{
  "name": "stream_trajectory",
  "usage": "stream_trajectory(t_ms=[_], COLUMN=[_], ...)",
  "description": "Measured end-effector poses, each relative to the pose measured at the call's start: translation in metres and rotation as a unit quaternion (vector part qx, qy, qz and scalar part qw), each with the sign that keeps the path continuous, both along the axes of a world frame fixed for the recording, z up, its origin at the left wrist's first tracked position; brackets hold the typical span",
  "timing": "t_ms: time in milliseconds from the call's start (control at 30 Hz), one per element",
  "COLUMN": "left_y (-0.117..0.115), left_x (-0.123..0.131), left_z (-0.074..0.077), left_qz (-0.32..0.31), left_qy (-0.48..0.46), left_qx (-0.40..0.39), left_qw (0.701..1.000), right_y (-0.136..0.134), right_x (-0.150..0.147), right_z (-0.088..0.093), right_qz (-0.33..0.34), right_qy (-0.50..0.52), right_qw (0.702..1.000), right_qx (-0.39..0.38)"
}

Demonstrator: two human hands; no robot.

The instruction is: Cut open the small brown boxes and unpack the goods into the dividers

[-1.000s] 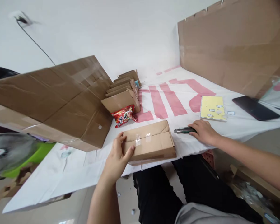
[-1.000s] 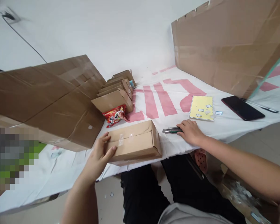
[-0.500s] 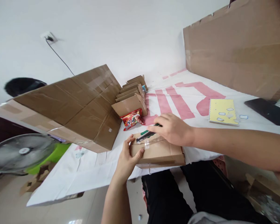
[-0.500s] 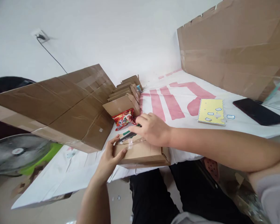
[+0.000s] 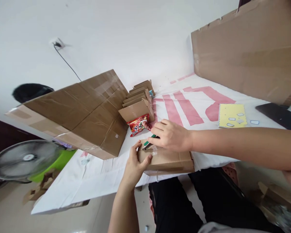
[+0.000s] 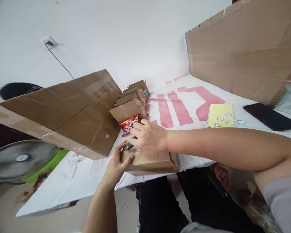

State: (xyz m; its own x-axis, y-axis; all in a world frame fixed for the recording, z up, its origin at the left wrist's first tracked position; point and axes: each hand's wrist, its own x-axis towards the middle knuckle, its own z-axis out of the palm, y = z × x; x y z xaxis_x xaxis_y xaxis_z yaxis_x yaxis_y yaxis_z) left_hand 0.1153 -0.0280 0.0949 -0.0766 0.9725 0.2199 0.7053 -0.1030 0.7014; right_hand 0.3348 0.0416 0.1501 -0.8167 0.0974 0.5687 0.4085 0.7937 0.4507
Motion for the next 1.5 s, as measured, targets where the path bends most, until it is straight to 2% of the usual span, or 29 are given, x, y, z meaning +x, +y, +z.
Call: stream_trajectory(t_ms=[367,633,733,900,1000,1100,1167,1233,1333,1400,1500], left_y=[-0.002,-0.002,-0.002,0.0,0.001,0.0,0.0,0.001,0.003,0.004,0.004], left_x=[0.001,0.0,-0.001,-0.001,-0.002,-0.002,-0.002,-0.003,-0.004,-0.004,-0.004], left_z=[0.002,0.0,0.0,-0.002,-0.002,-0.002,-0.003,-0.003,-0.005,-0.005,-0.005], left_qz=[0.004,-0.002,-0.002,-0.005,-0.006,-0.005,-0.006,-0.008,-0.006,-0.003,-0.002], left_qy=[0.02,0.023,0.021,0.011,0.008,0.016,0.016,0.01,0.004,0.008,0.014], left_qx=[-0.012,-0.004,0.0,0.002,0.001,-0.002,0.0,0.002,0.005,0.01,0.015], left_qw=[1.0,1.0,1.0,1.0,1.0,1.0,1.0,1.0,1.0,1.0,1.0], right_y=[-0.018,-0.018,-0.011,-0.001,0.0,0.002,0.005,0.009,0.012,0.01,0.001], right_x=[0.063,0.118,0.137,0.154,0.154,0.151,0.146,0.135,0.105,0.076,0.029], right_z=[0.015,0.008,-0.011,-0.069,-0.102,-0.118,-0.114,-0.1,-0.067,-0.045,-0.023], right_qz=[-0.044,-0.089,-0.112,-0.208,-0.271,-0.288,-0.289,-0.269,-0.182,-0.109,-0.044], right_qy=[-0.052,-0.034,0.014,0.082,0.026,-0.032,-0.017,0.04,0.155,0.202,0.182], right_qw=[0.998,0.986,0.969,0.905,0.874,0.864,0.864,0.873,0.891,0.893,0.888], right_qx=[-0.006,-0.135,-0.22,-0.362,-0.402,-0.412,-0.413,-0.405,-0.386,-0.387,-0.421])
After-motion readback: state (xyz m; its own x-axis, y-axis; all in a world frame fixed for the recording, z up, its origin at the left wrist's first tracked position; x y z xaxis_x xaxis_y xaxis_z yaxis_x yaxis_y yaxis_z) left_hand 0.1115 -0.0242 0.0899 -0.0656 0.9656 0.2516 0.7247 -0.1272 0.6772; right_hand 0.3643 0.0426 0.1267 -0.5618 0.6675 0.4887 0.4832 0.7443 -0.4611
